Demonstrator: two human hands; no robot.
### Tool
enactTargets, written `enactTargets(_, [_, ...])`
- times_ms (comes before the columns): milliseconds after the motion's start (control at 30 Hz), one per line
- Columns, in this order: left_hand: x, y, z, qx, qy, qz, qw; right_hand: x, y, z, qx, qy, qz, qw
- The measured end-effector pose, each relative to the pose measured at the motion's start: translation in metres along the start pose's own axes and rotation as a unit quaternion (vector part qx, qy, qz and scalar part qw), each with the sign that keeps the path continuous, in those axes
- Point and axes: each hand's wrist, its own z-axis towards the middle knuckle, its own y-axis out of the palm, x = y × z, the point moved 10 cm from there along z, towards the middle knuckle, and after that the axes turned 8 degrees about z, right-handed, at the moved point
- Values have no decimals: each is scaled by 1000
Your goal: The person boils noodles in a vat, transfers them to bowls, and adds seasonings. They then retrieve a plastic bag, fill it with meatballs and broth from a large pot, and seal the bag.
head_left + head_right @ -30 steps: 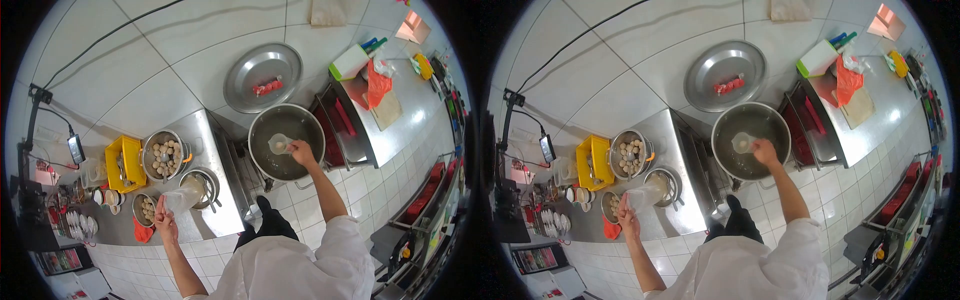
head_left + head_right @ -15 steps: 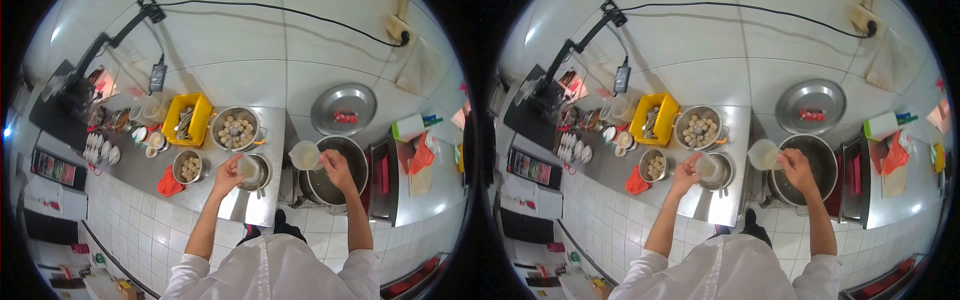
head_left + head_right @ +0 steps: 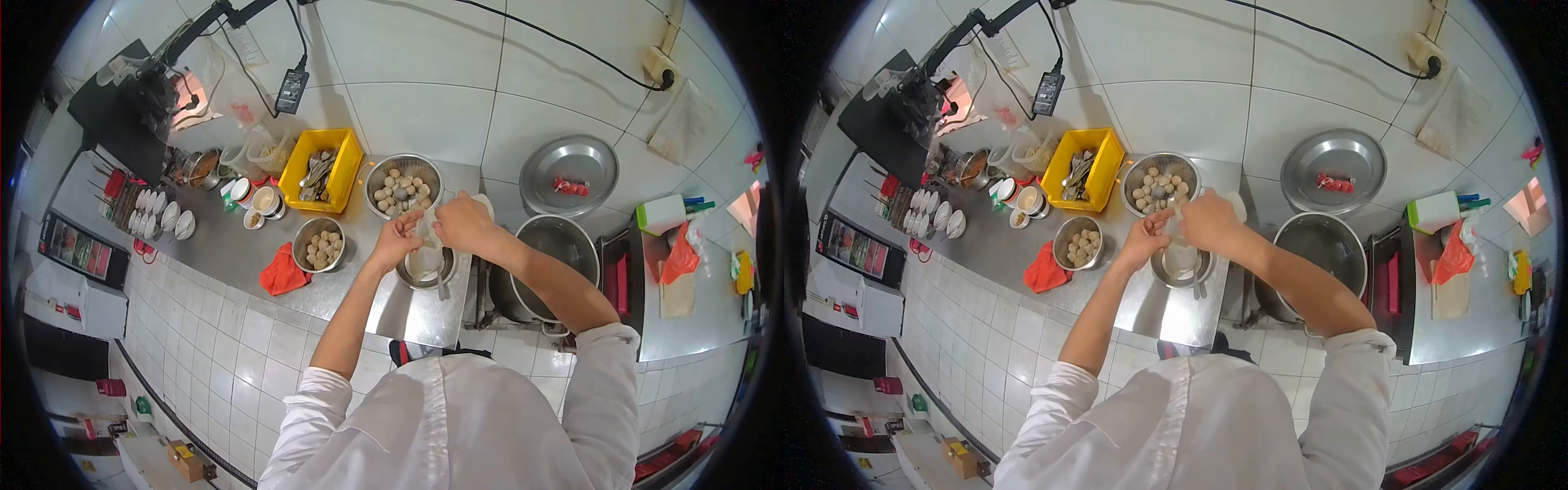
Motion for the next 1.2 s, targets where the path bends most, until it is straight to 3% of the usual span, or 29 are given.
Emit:
enactTargets(233, [-7,-11,4,-14,11,-73,997,-32,8,7,-28,-5,-66,997])
enactTargets(633, [-9,-26,-16,-11,13,-97,995,-42,-16,-21,121,-68,-32,990])
enactTargets(700, [-9,-29,-17,-19,33,-111,993,-26,-23,-27,132,-30,42,990])
enactTargets(800, [-17,-36,-18,-10,31,-115,993,3,-13,-34,150,-77,131,977])
enactTargets(900, [-18,-36,-21,-6,38,-108,993,25,-2,-45,132,-46,244,960])
enactTargets(1200, [-21,-25,-34,-13,26,-117,993,69,18,-78,202,12,416,886])
